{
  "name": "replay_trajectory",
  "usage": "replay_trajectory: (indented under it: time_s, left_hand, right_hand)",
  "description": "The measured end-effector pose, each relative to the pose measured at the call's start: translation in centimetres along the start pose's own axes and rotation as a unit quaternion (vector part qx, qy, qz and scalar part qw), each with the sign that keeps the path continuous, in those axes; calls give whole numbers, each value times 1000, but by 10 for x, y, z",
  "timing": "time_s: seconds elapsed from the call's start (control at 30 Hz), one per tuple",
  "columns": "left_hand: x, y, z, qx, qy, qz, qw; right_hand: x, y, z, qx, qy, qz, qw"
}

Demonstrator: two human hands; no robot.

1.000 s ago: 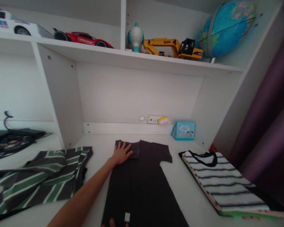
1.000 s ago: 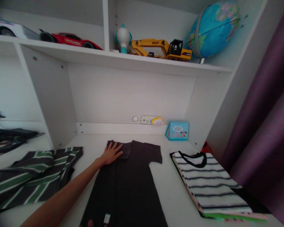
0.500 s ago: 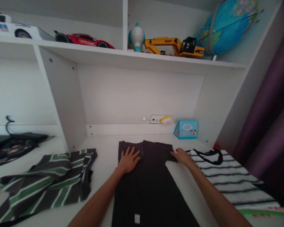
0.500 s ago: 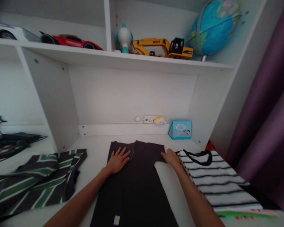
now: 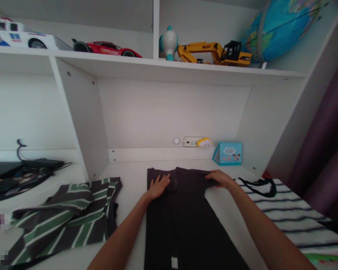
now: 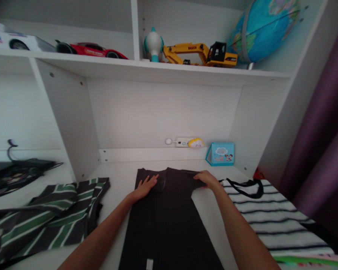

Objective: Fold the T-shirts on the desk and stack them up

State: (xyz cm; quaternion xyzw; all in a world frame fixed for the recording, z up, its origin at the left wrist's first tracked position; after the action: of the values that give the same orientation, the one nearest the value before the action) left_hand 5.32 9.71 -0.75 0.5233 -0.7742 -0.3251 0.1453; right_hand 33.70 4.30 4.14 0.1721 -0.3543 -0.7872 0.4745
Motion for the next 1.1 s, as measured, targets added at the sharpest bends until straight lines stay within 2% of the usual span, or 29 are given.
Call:
replay_trajectory:
  time_s: [0.03,0.1,0.2,0.27,0.37,0.4,0.5,0.57,0.63,0.73,0.8,0.87,0.93,1.0,1.1]
  left_hand:
    - [-3,7,3,85,18,-12,996]
    - [-7,23,13,241,56,-55,967]
    - [-8,44,33,371,107,-101,917]
    - [-5,50,44,450,139,-102,876]
    - [-3,49,52,590,173,-91,783]
    - [-2,47,53,617,176,-87,762]
    - [-2,43,51,656,182,-86,727]
    - [-2,42,51,661,185,-91,722]
    - [-3,41,50,660,187,-96,722]
    - [-3,40,50,661,184,-89,722]
    - [-4,40,50,667,178,-82,719]
    - [-5,40,50,672,174,-78,716]
    - [-6,39,50,673,174,-75,715]
    - [-6,39,50,671,176,-74,716]
    - [-5,39,51,664,177,-78,722]
  right_hand:
    - [1,2,8,0,11,11,1000]
    - [3,5,28,8,41,21,999]
    - [8,-3,69,26,101,9,995]
    - [15,-21,99,34,144,-7,989]
    - [36,-63,137,37,196,-9,980]
    - [44,-78,146,36,209,2,977]
    - [65,-109,157,29,234,70,969]
    - [74,-106,152,25,247,105,963]
    - [79,-83,136,27,264,107,958]
    - [92,-35,90,45,285,77,954]
    - [110,-14,50,68,278,78,955]
    - [134,-8,13,91,255,115,956]
    - [158,-13,-12,91,228,163,956]
    - [177,-19,-23,78,199,192,958]
    - [195,-23,-15,66,179,211,959]
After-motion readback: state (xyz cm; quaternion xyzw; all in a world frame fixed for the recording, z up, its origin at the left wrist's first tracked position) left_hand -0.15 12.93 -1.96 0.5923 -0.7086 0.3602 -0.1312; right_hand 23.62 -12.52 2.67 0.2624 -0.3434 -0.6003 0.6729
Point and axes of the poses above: each hand's wrist, its own x-axis away from the middle knuckle, its own y-axis out of the back of the hand, z = x × y, the point moved 4 cm from there along -x, towards the middle knuckle, and after that the axes turned 9 degrees about -z, right-handed, at the moved point
